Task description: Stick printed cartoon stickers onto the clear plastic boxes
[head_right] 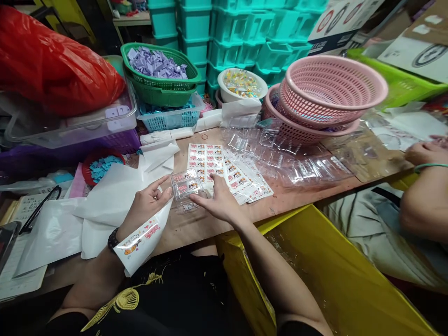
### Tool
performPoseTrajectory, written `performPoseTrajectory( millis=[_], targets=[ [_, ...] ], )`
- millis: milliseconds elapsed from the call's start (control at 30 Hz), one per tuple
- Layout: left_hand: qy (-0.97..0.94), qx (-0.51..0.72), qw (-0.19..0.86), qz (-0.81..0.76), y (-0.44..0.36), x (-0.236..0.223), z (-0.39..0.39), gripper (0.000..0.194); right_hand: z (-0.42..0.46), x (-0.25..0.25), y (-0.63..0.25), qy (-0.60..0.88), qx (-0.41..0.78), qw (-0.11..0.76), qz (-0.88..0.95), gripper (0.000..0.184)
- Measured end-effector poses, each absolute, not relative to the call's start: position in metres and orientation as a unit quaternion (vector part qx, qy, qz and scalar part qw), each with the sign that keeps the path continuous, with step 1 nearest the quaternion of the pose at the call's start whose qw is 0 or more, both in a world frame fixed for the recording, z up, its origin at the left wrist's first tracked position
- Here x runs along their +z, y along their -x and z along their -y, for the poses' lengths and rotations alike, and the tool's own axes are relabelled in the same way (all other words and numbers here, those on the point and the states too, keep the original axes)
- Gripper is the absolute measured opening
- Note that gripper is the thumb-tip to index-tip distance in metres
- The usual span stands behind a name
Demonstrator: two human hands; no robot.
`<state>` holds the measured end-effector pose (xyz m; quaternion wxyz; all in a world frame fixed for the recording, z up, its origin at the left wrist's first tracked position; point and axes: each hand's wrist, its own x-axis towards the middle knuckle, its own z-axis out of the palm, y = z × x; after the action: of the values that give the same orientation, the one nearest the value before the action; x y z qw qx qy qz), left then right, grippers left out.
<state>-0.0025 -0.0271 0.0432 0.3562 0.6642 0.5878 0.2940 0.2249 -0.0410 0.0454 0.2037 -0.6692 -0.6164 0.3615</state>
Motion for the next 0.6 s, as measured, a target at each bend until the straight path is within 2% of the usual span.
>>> performPoseTrajectory(
  millis=[100, 200, 267, 367, 433, 533, 600],
  targets=[
    [-0.629, 0.323, 0.393, -0.587, 0.007, 0.037, 0.034, 0.065, 0.018, 0.026, -0.22, 0.6, 0.333, 0.181, 0.704, 0.099],
    [-0.569, 0.368, 0.472, -0.565, 0.017, 0.03, 0.042, 0.07, 0.001, 0.011, -0.206, 0.569, 0.293, 0.162, 0.752, 0.087],
    [-0.522, 0.399, 0.511, -0.554, 0.023, 0.028, 0.046, 0.074, -0.001, 0.009, -0.2, 0.581, 0.291, 0.19, 0.736, 0.076],
    [-0.495, 0.431, 0.507, -0.558, 0.027, 0.032, 0.049, 0.07, 0.017, 0.02, -0.222, 0.599, 0.35, 0.306, 0.651, 0.066],
    [-0.496, 0.445, 0.483, -0.568, 0.025, 0.034, 0.048, 0.063, 0.049, 0.03, -0.264, 0.614, 0.402, 0.374, 0.567, 0.066],
    [-0.491, 0.449, 0.472, -0.578, 0.015, 0.033, 0.046, 0.064, 0.125, 0.035, -0.353, 0.696, 0.406, 0.416, 0.422, 0.075],
    [-0.499, 0.443, 0.471, -0.577, 0.006, 0.03, 0.046, 0.067, 0.184, 0.023, -0.407, 0.773, 0.353, 0.405, 0.337, 0.065]
  ],
)
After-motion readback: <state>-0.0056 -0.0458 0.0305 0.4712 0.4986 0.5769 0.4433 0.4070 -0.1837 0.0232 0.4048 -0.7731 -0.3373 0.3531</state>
